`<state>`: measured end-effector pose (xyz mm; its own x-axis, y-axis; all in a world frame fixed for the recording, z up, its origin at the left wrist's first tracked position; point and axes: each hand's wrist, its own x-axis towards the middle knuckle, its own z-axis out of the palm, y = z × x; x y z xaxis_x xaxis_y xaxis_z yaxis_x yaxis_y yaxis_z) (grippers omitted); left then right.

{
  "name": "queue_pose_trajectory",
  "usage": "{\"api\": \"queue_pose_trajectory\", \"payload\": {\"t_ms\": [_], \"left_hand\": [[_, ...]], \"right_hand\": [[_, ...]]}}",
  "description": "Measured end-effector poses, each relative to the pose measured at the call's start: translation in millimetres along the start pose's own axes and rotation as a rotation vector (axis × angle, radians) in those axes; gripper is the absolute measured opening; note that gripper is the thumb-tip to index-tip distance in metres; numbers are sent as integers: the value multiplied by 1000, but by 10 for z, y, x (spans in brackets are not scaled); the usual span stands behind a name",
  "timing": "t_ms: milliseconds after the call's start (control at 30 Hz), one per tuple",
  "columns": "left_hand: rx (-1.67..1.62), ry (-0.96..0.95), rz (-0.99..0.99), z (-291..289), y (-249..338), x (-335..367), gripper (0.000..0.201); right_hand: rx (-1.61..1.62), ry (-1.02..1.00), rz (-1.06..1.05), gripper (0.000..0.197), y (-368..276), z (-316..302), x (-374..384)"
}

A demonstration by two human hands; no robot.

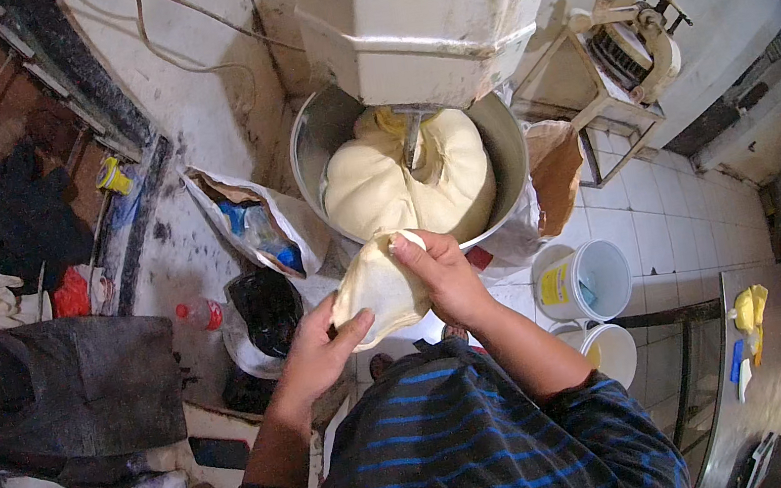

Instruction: The person handles a yellow dough-like substance on a metal table, cuts it with a utility knife, and places it into a large industrial mixer. They then repeatedly pull small pieces of dough from the mixer, stretch them to inspect the texture, and return them to the mixing bowl.

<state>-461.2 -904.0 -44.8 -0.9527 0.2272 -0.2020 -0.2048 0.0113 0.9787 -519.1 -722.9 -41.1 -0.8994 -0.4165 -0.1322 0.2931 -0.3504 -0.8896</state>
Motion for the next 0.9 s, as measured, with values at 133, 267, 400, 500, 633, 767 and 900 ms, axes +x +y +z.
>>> {"api": "queue_pose_trajectory", "payload": {"t_ms": [133,267,400,500,633,767,900], "left_hand": [[-224,185,75,-18,-46,60,35],[-544,219,57,8,160,90,42],[-568,206,-11,157,57,-3,47],[-651,148,51,37,242,24,46],[-319,7,-35,62,-141,-92,41],[-408,145,-59,11,2,4,38],[-447,94,-24,107,227,2,41]], "right_hand": [[116,42,126,41,-9,-27,-10],[295,82,298,58,-110,54,-125],[268,-20,255,66,-160,-18,-162],[174,-82,152,52,-213,-43,-217],[153,-92,192,49,-367,-3,-245],[103,-205,230,54,-348,-49,-283],[119,-217,244,59,-423,-123,-335]]}}
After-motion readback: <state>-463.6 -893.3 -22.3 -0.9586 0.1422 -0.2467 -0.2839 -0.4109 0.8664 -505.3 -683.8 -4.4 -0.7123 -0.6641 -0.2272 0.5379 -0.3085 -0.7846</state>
